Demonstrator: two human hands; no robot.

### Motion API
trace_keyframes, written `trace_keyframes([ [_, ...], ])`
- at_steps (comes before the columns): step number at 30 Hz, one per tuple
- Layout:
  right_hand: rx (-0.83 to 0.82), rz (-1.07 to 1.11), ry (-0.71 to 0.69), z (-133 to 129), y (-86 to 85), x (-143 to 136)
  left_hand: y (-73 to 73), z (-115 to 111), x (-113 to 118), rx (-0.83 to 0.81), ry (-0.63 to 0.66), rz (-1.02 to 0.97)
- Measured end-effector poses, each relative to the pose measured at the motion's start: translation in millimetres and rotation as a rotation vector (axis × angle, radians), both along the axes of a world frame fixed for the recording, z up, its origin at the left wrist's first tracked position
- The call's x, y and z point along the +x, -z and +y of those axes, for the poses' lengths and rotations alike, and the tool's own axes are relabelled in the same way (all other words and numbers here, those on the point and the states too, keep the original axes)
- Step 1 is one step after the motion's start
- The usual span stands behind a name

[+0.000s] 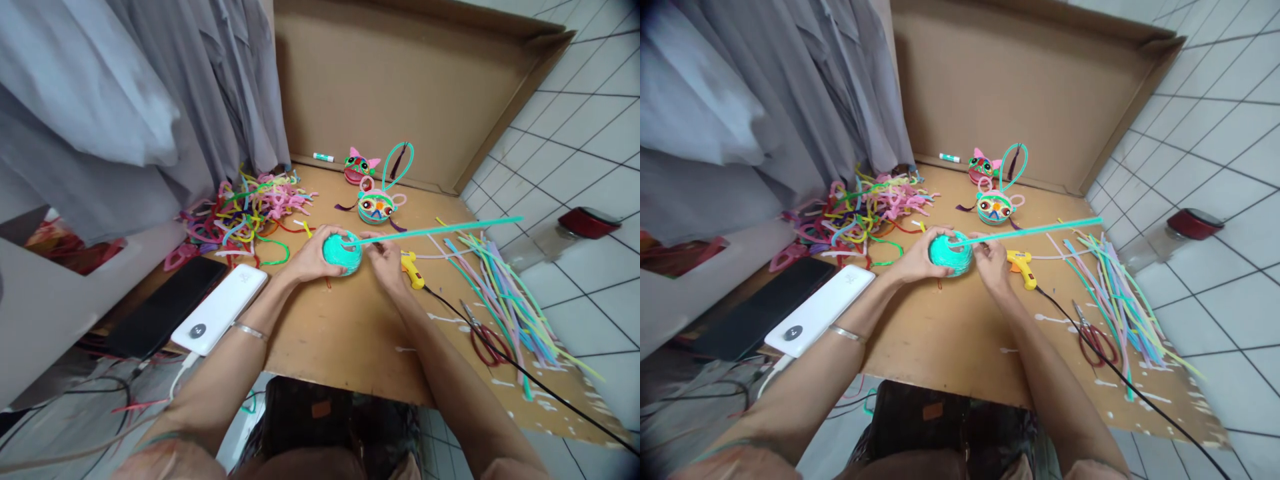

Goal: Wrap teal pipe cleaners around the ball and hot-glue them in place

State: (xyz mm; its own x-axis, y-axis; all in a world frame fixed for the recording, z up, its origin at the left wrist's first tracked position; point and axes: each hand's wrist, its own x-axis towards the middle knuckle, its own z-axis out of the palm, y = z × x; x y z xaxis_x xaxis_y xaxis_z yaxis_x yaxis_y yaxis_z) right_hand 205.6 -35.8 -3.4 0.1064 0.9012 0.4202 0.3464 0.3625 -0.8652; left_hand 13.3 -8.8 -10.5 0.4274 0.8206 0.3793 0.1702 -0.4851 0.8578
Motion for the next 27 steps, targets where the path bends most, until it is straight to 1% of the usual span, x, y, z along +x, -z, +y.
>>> trace_keyframes([
  [4,0.058,-0.115,-0.068,-4.7,-2.3,-1.1,1.8,1.5,-1.2,0.017,0.018,0.01],
  [9,0.096,-0.239,-0.099,-8.2,-4.0,-2.4,2.9,2.5,-1.9,0.044,0.042,0.004],
  [16,0.143,-0.405,-0.052,-8.9,-3.0,-4.1,2.7,2.6,-1.8,0.036,0.039,0.005],
  [23,0.141,-0.427,-0.069,-7.5,-2.5,-3.0,0.1,0.5,-1.4,0.002,0.051,-0.013],
  [27,0.117,-0.429,-0.078,-8.1,-4.5,-5.0,1.6,1.2,-1.4,0.003,0.047,-0.006],
])
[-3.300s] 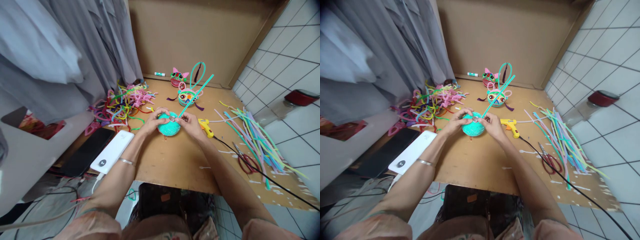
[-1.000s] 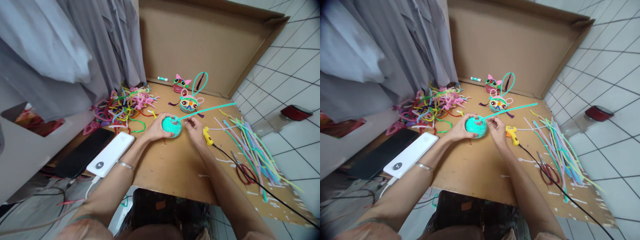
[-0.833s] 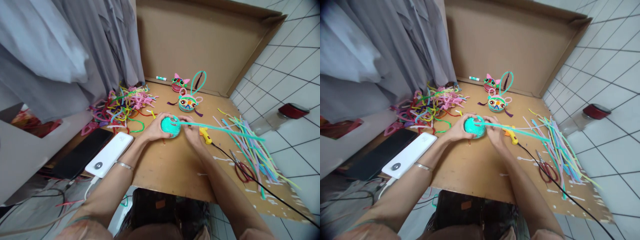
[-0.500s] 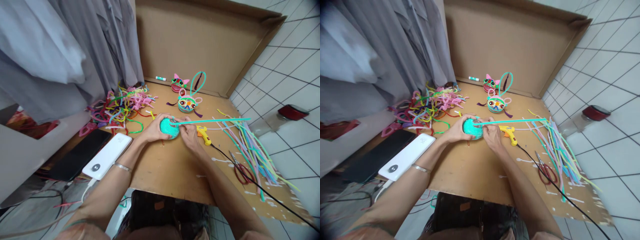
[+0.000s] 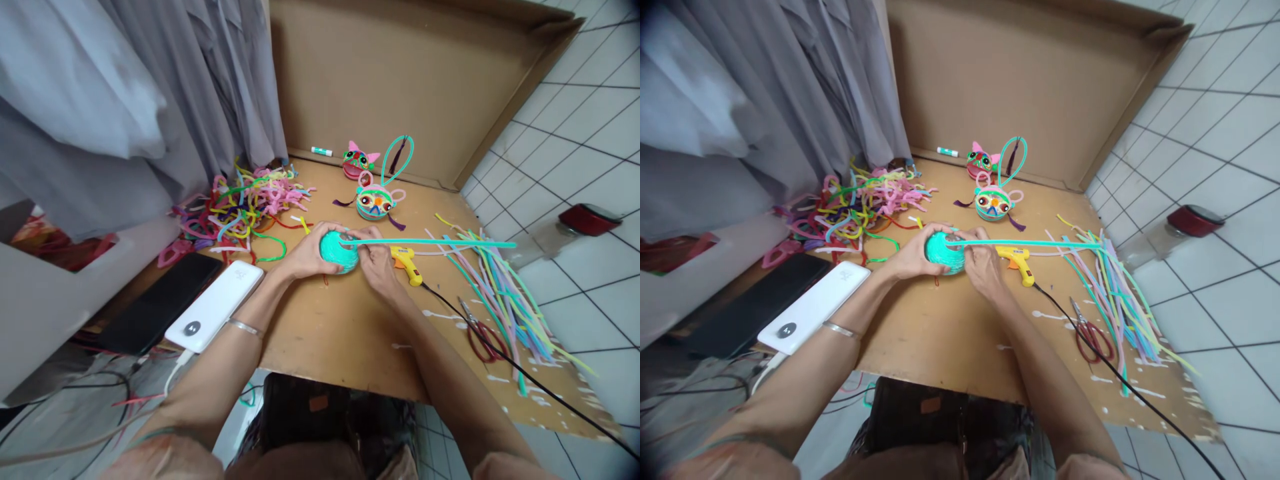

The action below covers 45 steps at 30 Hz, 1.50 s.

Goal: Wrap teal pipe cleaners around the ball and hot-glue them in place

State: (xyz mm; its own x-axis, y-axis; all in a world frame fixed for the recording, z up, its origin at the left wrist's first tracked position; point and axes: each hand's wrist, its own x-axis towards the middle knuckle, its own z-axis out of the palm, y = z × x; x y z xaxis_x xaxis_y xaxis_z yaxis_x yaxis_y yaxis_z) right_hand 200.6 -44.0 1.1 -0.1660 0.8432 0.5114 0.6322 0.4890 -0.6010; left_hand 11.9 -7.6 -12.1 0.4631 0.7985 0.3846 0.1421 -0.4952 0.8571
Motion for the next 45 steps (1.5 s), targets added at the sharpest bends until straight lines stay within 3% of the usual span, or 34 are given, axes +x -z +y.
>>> trace_keyframes([
  [13,0.018,-0.006,0.015,-1.7,4.2,0.7,-9.2,-7.1,-0.5,-0.026,0.001,0.06],
  [21,0.025,0.01,0.009,0.2,6.1,2.2,-4.6,-4.0,-1.5,0.044,0.023,0.055],
  [32,0.011,0.017,0.044,2.0,2.0,0.4,-7.5,-3.9,0.6,-0.052,-0.017,0.008],
  [35,-0.014,-0.016,0.185,7.4,-2.5,12.2,-8.2,-3.7,0.6,-0.102,-0.05,-0.01],
  [39,-0.065,-0.141,0.565,12.6,-12.7,40.6,-7.2,0.1,0.2,-0.185,-0.146,-0.035],
  [42,-0.224,-0.409,0.798,9.8,-20.6,58.2,-5.4,4.4,-0.1,-0.205,-0.224,-0.058],
  [45,-0.483,-0.663,0.859,4.9,-24.3,63.9,-4.2,7.4,-0.3,-0.232,-0.283,-0.075],
])
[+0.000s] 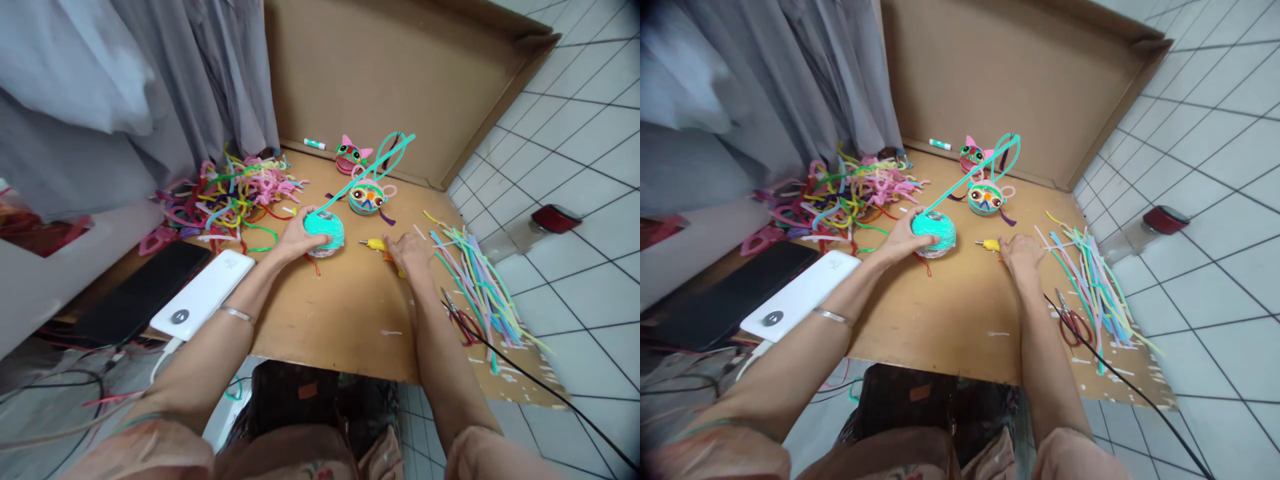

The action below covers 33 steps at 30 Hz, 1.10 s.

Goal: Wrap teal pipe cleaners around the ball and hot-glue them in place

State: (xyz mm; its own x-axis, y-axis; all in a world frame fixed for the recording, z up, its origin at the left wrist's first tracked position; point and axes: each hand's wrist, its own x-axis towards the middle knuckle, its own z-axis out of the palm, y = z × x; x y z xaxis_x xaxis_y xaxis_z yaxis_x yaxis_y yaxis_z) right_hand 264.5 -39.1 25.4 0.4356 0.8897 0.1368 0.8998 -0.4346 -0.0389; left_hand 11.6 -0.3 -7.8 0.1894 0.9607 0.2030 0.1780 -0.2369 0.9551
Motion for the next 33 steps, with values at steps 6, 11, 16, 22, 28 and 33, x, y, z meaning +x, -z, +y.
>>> trace_keyframes([
  [6,-0.281,-0.021,-0.019,-0.8,1.9,-1.1,-1.7,-1.3,0.0,-0.011,-0.009,-0.007],
  [11,-0.18,0.066,0.038,-0.4,2.0,3.0,-4.5,-3.6,-0.1,-0.004,0.02,-0.022],
  [16,0.179,0.145,0.003,-2.2,-4.1,-0.8,-4.0,-4.3,-0.3,0.011,0.074,-0.01],
  [22,0.487,0.239,-0.182,-9.5,-9.7,-16.4,-3.0,-6.1,-0.6,-0.016,0.155,-0.04],
  [28,0.59,0.243,-0.296,-17.9,-8.3,-26.2,-4.6,-7.4,-1.7,-0.01,0.286,-0.026],
  [33,0.621,0.216,-0.334,-18.9,-4.9,-26.6,-4.3,-9.0,-2.2,-0.041,0.342,-0.024],
])
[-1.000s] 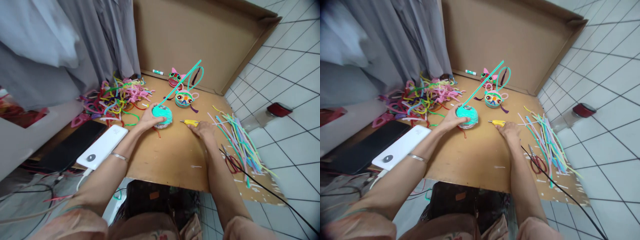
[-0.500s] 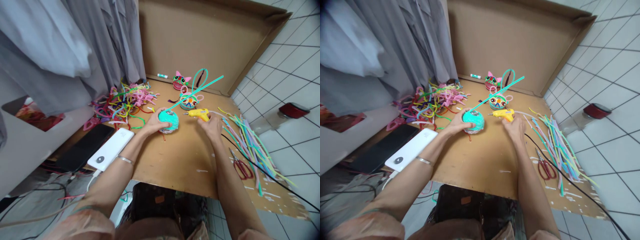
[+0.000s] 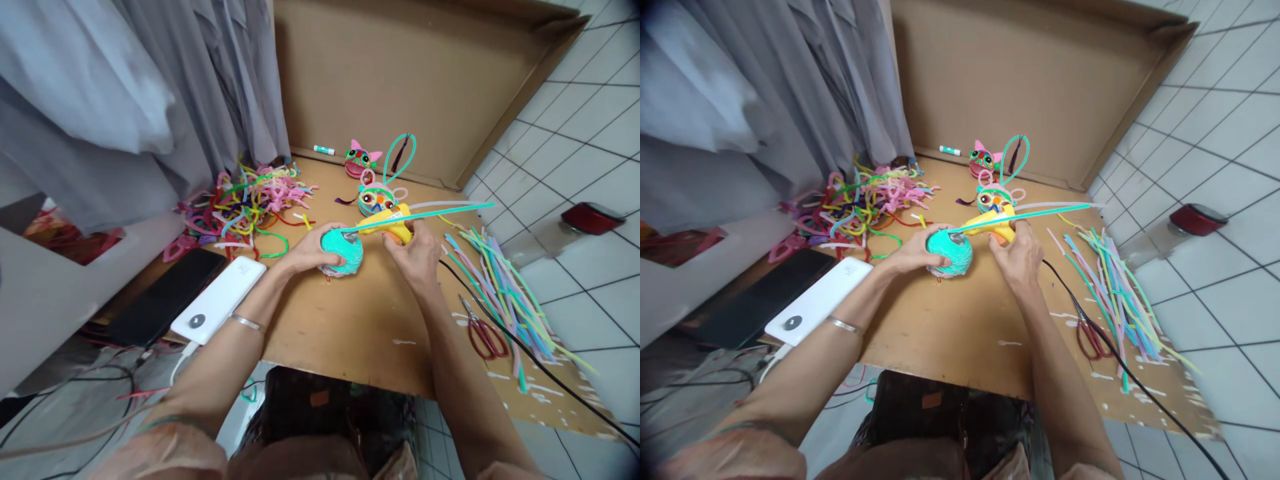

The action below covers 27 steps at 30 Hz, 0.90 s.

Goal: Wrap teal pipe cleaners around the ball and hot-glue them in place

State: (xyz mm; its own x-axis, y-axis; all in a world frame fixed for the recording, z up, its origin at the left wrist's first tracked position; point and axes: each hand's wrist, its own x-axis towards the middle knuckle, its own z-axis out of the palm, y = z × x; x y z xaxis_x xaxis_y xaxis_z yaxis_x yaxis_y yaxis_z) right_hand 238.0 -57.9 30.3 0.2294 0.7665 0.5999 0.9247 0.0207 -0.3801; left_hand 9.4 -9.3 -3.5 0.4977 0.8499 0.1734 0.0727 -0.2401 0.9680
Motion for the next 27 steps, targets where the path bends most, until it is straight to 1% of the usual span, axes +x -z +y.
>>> trace_keyframes([
  [3,0.01,-0.021,0.002,-0.6,0.2,-0.6,-1.3,-1.4,-0.3,-0.005,0.017,0.007],
  [9,-0.06,-0.022,0.031,-1.2,-3.6,-2.0,-3.2,-2.8,0.0,-0.031,0.044,0.005],
  [13,-0.065,-0.018,0.032,-1.1,-4.2,-2.2,-4.3,-4.9,-0.2,-0.035,0.044,-0.001],
  [16,-0.077,-0.017,0.028,-1.3,-4.1,-2.3,-4.1,-4.9,-0.5,-0.034,0.069,-0.005],
  [21,-0.047,-0.03,0.018,-1.4,-4.0,-1.2,-1.8,-2.1,-0.7,-0.032,0.09,-0.007],
  [27,0.024,-0.044,-0.003,-0.3,-3.2,3.5,-4.1,-2.8,-1.0,-0.041,0.068,0.022],
])
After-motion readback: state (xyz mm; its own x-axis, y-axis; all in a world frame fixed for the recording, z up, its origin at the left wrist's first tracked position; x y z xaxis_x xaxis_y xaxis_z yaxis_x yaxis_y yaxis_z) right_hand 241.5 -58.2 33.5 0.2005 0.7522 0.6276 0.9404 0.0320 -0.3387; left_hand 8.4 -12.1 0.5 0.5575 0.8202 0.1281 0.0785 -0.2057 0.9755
